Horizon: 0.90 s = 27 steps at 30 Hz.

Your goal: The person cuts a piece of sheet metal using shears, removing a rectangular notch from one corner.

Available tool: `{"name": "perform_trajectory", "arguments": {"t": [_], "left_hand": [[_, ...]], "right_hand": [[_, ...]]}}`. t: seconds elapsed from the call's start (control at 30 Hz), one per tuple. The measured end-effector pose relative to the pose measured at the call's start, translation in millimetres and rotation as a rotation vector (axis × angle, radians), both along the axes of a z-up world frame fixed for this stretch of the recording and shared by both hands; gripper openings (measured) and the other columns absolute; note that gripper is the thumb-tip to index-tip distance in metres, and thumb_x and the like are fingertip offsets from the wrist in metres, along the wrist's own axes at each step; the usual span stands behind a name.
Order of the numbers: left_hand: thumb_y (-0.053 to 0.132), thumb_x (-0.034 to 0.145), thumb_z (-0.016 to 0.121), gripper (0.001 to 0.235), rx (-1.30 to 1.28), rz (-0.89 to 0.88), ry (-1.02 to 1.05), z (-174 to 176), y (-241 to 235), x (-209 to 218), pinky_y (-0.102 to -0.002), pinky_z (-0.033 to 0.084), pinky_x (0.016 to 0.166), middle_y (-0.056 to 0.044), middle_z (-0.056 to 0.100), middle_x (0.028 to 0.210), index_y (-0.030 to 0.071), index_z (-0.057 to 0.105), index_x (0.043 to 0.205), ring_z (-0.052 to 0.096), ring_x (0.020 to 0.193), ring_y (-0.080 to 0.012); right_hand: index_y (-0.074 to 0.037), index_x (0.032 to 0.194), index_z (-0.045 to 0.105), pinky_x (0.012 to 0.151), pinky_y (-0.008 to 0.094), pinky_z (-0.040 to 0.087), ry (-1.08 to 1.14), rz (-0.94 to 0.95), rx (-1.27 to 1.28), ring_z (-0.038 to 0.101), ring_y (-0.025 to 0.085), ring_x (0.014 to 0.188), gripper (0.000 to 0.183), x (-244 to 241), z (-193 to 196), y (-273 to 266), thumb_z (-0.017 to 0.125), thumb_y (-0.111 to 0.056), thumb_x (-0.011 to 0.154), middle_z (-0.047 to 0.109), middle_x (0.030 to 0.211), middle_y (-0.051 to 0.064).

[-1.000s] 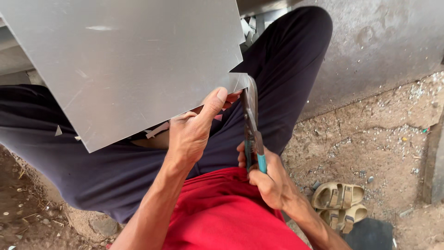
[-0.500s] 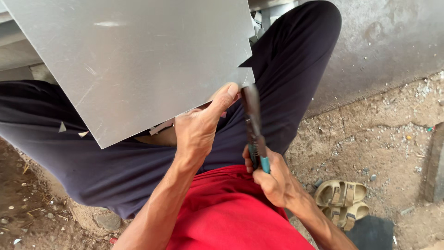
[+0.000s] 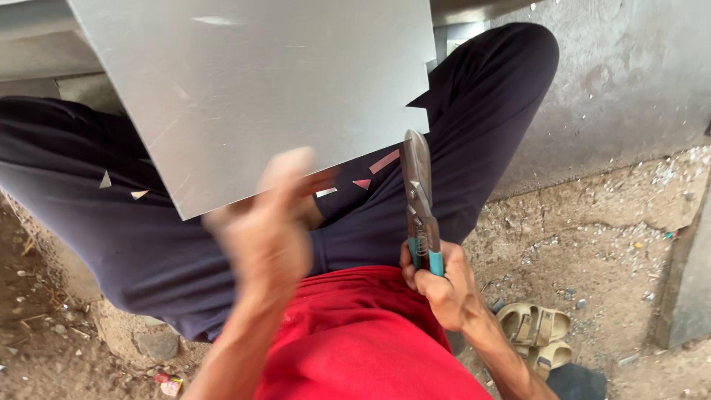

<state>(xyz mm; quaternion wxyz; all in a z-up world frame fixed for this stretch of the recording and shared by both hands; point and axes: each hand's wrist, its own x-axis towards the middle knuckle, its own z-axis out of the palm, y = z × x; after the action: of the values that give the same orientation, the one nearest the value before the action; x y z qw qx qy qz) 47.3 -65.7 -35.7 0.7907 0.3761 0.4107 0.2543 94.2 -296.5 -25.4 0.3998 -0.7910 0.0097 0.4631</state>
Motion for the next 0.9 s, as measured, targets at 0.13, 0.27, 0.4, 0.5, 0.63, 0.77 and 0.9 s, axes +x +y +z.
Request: {"name": "perform_trajectory", "arguments": {"t": [0.13, 0.27, 0.4, 0.5, 0.63, 0.77, 0.9], "left_hand": [[-0.003, 0.102, 0.072, 0.015, 0.112, 0.113, -0.067, 9.4, 40.0, -57.7, -0.032, 0.063, 0.081, -0.015, 0.074, 0.104, -0.003, 0.070, 0.116, 0.073, 0.088, -0.0197], [-0.005, 0.094, 0.073, 0.022, 0.018, 0.079, 0.022, 7.9, 37.7, -73.3, -0.029, 0.062, 0.080, -0.014, 0.076, 0.102, -0.004, 0.072, 0.116, 0.073, 0.085, -0.0167], [-0.004, 0.091, 0.073, 0.028, -0.149, 0.054, -0.043, 8.1, 31.4, -81.7, -0.027, 0.059, 0.082, -0.012, 0.077, 0.102, -0.005, 0.073, 0.119, 0.072, 0.085, -0.0135], [-0.004, 0.091, 0.074, 0.029, -0.191, 0.068, -0.088, 5.2, 30.4, -79.7, -0.028, 0.059, 0.079, -0.013, 0.077, 0.097, -0.006, 0.068, 0.119, 0.071, 0.081, -0.0140], [-0.004, 0.088, 0.075, 0.035, -0.220, 0.088, -0.125, 2.2, 35.1, -79.5, -0.028, 0.058, 0.075, -0.015, 0.075, 0.089, -0.001, 0.052, 0.115, 0.071, 0.076, -0.0146], [-0.005, 0.087, 0.075, 0.041, -0.211, 0.106, -0.137, -2.2, 35.4, -79.7, -0.027, 0.058, 0.071, -0.016, 0.075, 0.085, 0.005, 0.041, 0.108, 0.069, 0.071, -0.0136], [-0.007, 0.088, 0.076, 0.039, -0.208, 0.111, -0.117, -17.0, 25.4, -84.5, -0.027, 0.054, 0.071, -0.016, 0.072, 0.087, 0.007, 0.042, 0.103, 0.065, 0.074, -0.0140]], "right_hand": [[-0.003, 0.106, 0.059, 0.064, 0.033, 0.051, 0.150, 0.027, -0.003, 0.062, 0.016, 0.079, 0.043, -2.2, 11.4, -0.3, 0.049, -0.013, 0.066, 0.064, 0.087, 0.008], [-0.006, 0.118, 0.060, 0.077, 0.033, 0.052, 0.082, 0.387, -0.165, 0.060, 0.020, 0.081, 0.051, 0.7, 39.5, 26.3, 0.050, -0.015, 0.069, 0.066, 0.092, 0.010], [-0.010, 0.124, 0.060, 0.077, 0.035, 0.053, 0.184, 0.559, -0.223, 0.062, 0.022, 0.082, 0.061, 1.4, 52.4, 66.2, 0.051, -0.012, 0.063, 0.069, 0.096, 0.009], [-0.005, 0.118, 0.059, 0.082, 0.035, 0.054, 0.131, 0.678, -0.125, 0.062, 0.022, 0.089, 0.055, 0.7, 55.2, 87.8, 0.050, -0.013, 0.064, 0.067, 0.097, 0.011], [-0.006, 0.116, 0.060, 0.080, 0.035, 0.054, 0.095, 0.759, -0.287, 0.062, 0.022, 0.088, 0.053, 6.1, 61.4, 106.5, 0.051, -0.012, 0.065, 0.066, 0.095, 0.011], [-0.004, 0.100, 0.062, 0.066, 0.039, 0.054, 0.098, 0.739, -0.320, 0.065, 0.023, 0.070, 0.036, 13.0, 59.6, 111.2, 0.051, -0.010, 0.067, 0.065, 0.081, 0.009], [-0.001, 0.082, 0.063, 0.051, 0.045, 0.047, 0.072, 0.689, -0.284, 0.057, 0.028, 0.052, 0.017, 16.6, 43.1, 94.2, 0.052, -0.008, 0.072, 0.059, 0.058, 0.009]]}}
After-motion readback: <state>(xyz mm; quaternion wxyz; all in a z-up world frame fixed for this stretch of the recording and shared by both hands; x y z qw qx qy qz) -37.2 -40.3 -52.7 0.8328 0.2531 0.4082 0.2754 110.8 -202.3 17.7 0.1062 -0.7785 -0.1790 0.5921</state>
